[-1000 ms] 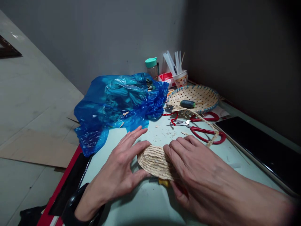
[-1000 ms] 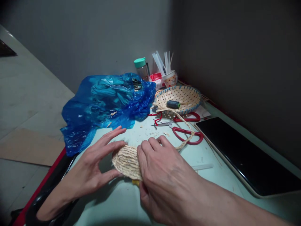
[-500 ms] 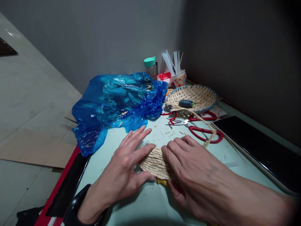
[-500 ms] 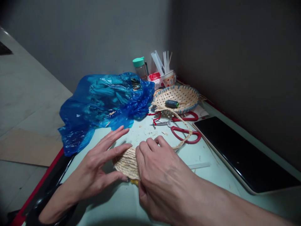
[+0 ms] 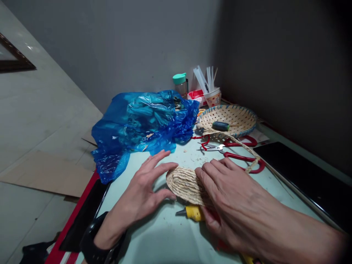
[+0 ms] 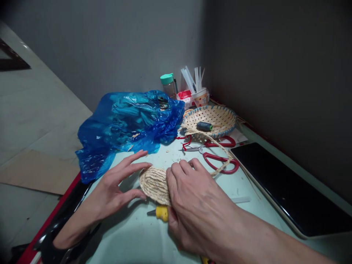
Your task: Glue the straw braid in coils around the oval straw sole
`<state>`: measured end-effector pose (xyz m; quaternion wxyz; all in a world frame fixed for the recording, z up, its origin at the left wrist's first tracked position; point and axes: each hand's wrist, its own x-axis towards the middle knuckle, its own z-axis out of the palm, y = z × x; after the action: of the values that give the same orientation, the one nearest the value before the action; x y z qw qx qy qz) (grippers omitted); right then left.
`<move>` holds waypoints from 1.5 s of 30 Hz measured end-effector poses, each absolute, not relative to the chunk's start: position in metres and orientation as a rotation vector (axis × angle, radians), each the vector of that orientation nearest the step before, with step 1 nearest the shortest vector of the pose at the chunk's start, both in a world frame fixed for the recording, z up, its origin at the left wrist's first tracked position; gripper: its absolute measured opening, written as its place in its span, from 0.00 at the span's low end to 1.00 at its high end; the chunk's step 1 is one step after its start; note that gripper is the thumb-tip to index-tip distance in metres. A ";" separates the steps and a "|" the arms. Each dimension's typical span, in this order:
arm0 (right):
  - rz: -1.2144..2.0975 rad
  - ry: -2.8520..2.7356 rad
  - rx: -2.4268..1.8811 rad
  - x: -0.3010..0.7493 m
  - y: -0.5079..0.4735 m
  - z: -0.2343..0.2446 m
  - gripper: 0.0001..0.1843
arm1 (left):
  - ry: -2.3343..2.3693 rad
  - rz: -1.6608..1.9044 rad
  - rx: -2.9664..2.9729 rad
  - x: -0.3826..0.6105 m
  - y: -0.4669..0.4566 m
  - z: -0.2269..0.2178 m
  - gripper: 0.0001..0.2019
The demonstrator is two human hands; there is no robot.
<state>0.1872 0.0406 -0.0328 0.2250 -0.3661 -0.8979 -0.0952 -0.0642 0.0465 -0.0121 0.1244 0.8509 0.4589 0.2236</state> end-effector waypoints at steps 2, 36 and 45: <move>-0.267 -2.473 -1.008 0.188 0.040 -0.032 0.12 | 1.296 0.680 2.545 -0.063 0.046 -0.013 0.27; -0.194 -2.420 -0.916 0.185 0.032 -0.020 0.11 | 1.113 0.760 2.621 -0.056 0.037 -0.003 0.31; -0.216 -2.484 -0.979 0.186 0.037 -0.031 0.10 | 1.272 0.817 1.992 -0.052 0.037 -0.003 0.39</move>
<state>0.1865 0.0370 -0.0310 0.2295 -0.3556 -0.9026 -0.0784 -0.0520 0.0366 -0.0028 0.3151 0.7560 0.4828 0.3101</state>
